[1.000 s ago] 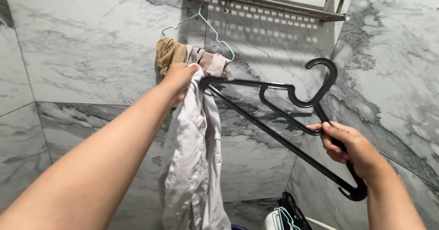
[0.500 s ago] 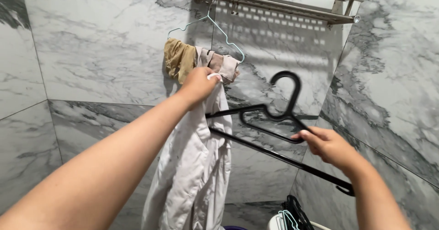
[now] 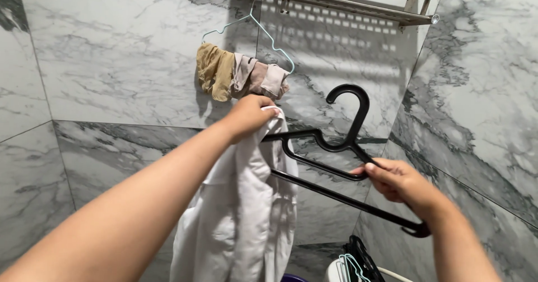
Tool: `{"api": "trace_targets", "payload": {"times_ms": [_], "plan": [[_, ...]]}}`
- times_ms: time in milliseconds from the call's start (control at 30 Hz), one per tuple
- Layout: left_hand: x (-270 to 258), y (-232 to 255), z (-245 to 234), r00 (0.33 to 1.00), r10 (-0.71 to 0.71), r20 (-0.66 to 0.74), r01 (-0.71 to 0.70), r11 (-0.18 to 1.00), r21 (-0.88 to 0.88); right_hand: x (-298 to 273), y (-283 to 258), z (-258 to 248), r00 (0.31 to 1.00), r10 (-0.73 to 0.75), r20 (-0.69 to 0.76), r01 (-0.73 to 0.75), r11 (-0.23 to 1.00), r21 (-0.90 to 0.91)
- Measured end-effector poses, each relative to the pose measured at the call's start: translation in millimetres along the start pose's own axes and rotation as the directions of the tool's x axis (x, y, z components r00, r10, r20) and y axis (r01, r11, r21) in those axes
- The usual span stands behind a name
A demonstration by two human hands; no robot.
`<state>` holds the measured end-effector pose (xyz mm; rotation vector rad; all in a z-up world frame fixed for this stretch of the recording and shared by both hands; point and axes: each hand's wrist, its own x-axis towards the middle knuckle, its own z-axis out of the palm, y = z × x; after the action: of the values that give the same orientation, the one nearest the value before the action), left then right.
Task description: The person is hanging clothes and laundry from a basket on a towel rack in a bathroom.
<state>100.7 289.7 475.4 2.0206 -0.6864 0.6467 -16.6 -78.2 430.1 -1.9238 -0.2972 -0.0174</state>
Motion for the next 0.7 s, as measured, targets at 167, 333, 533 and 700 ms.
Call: {"api": "trace_targets", "payload": {"times_ms": [167, 333, 533, 700], "plan": [[-5, -2, -20, 0.984, -0.089, 0.157, 0.096, 0.995, -0.037, -2, -21, -9, 0.977, 0.163, 0.137, -0.135, 0.972, -0.194], [-5, -17, 10, 0.948, -0.036, 0.316, 0.112, 0.968, -0.225, 33, -3, 28, 0.97, 0.029, 0.243, 0.049, 0.95, -0.309], [-21, -8, 33, 0.97, -0.014, 0.243, 0.034, 0.997, -0.075, 64, 32, 55, 0.968, -0.138, 0.211, 0.174, 0.971, -0.161], [-41, 17, 31, 0.982, 0.079, 0.173, -0.113, 0.974, 0.195, 70, 44, 58, 0.981, -0.13, 0.143, 0.141, 0.987, -0.071]]}}
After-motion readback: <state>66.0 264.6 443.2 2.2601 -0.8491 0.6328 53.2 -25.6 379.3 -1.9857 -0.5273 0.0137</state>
